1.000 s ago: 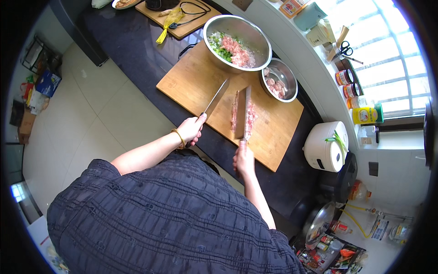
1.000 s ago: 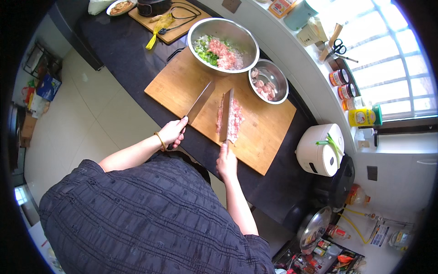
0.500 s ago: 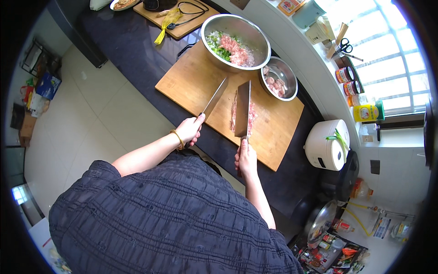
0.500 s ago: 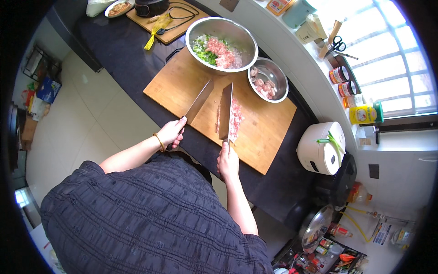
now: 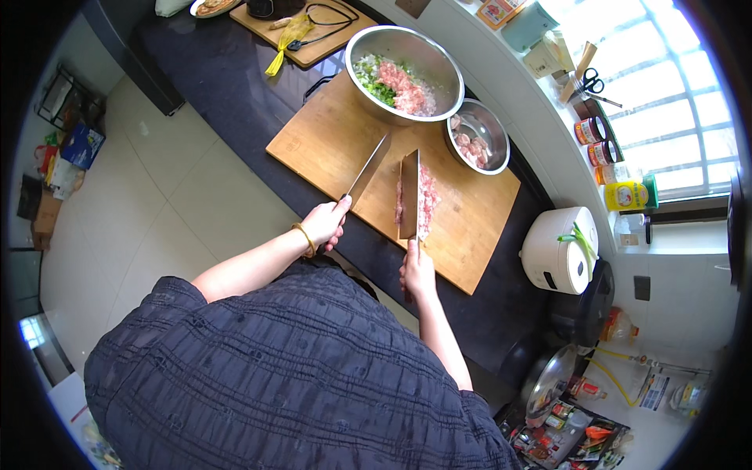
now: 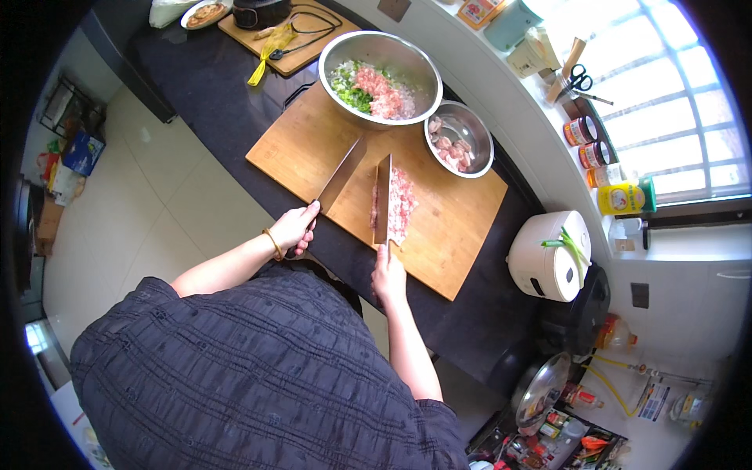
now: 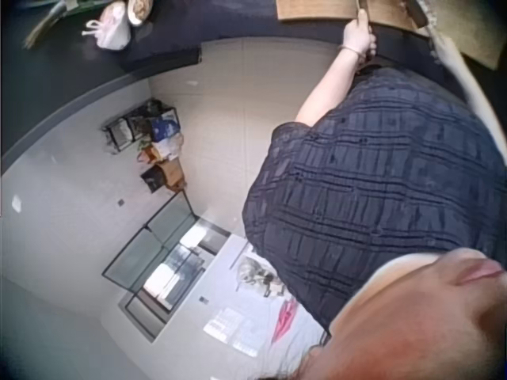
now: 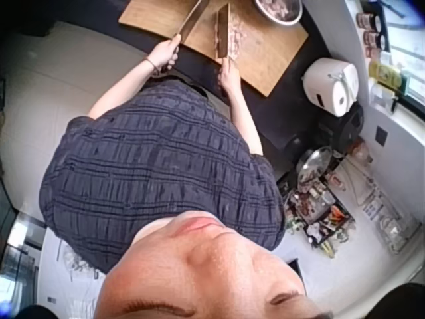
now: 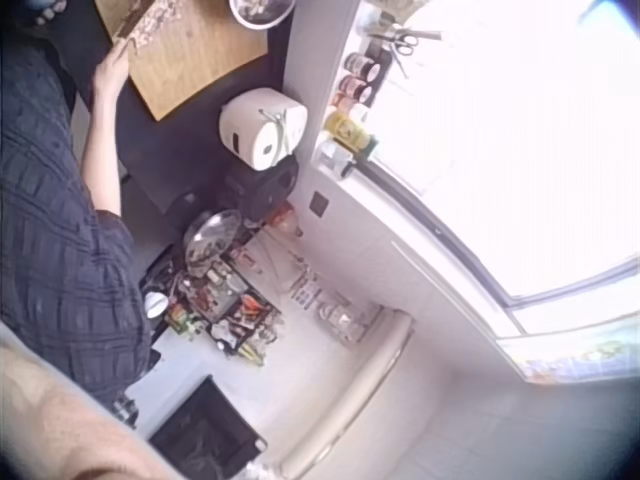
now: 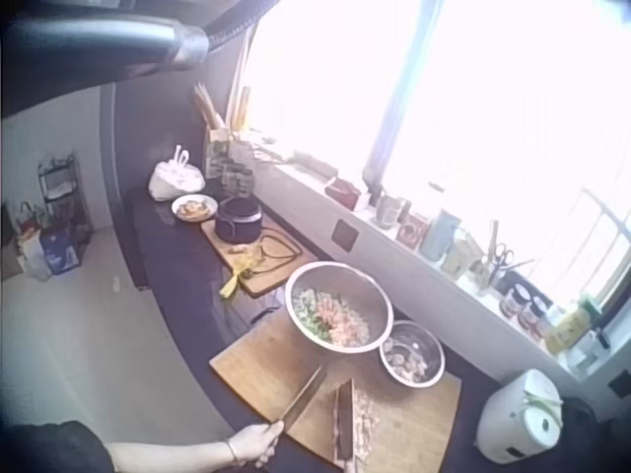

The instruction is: The person uses two cleavers to chop a piece of raw meat into small pieces on a wooden cutting board. The chopped meat is gathered into a pile on the board while a bowl of mixed ingredients sits nearby.

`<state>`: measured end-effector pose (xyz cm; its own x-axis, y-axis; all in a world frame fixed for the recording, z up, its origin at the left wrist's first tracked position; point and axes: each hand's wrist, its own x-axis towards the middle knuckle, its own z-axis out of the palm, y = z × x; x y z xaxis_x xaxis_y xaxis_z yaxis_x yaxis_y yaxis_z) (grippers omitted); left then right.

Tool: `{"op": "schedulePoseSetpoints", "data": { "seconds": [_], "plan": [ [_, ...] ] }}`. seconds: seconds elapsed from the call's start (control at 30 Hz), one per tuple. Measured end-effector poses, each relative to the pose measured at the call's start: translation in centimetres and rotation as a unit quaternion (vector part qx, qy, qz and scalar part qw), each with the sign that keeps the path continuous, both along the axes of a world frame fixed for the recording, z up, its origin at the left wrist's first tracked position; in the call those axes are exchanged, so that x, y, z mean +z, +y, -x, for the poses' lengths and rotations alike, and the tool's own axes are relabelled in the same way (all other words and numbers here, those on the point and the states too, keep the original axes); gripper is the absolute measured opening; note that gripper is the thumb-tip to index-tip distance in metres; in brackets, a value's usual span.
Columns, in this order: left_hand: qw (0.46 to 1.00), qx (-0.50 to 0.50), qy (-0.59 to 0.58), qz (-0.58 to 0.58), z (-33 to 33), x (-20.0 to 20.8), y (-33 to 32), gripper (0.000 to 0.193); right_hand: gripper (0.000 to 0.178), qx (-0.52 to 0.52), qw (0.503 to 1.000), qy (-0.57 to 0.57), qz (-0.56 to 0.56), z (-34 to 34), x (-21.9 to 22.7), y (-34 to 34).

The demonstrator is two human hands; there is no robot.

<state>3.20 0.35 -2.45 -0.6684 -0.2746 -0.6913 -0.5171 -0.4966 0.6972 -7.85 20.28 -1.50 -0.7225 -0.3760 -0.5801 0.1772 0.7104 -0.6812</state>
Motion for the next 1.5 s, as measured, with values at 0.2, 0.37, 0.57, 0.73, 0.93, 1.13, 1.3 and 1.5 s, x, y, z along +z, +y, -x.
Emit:
{"op": "schedulePoseSetpoints", "data": {
  "seconds": [0.2, 0.37, 0.57, 0.73, 0.93, 1.13, 1.3, 1.5],
  "plan": [
    [1.000, -0.003, 0.002, 0.006, 0.0, 0.2, 0.1, 0.046, 0.047, 0.002, 0.998, 0.031, 0.055, -0.4, 1.5, -0.2],
    [1.000, -0.005, -0.002, 0.008, 0.0, 0.3, 0.0, 0.046, 0.048, -0.016, 1.000, -0.019, 0.008, 0.6, 2.1, -0.8],
    [1.000, -0.007, 0.002, 0.004, 0.1, 0.1, 0.1, 0.047, 0.048, -0.010, 0.999, 0.001, 0.035, -0.8, 0.0, -0.1],
    [1.000, -0.009, -0.007, 0.012, 0.1, 0.1, -0.1, 0.047, 0.047, 0.022, 0.998, 0.048, 0.041, 0.3, 1.7, -0.4],
    [1.000, -0.006, 0.001, 0.011, 0.1, -0.3, 0.1, 0.047, 0.050, 0.016, 0.999, 0.009, -0.050, 1.0, 1.2, -0.8],
    [1.000, -0.014, -0.009, 0.009, 0.2, 0.5, 0.0, 0.047, 0.045, 0.016, 0.969, 0.237, 0.071, 1.7, -0.5, 1.1],
    [1.000, -0.009, -0.010, 0.015, 0.0, -0.1, 0.0, 0.046, 0.048, -0.003, 0.999, -0.028, -0.023, 3.6, 4.1, 0.0],
    [1.000, -0.011, -0.008, 0.006, 0.3, 0.4, 0.2, 0.045, 0.048, 0.016, 0.995, 0.095, -0.006, 2.7, -1.5, 1.2]
  ]
}}
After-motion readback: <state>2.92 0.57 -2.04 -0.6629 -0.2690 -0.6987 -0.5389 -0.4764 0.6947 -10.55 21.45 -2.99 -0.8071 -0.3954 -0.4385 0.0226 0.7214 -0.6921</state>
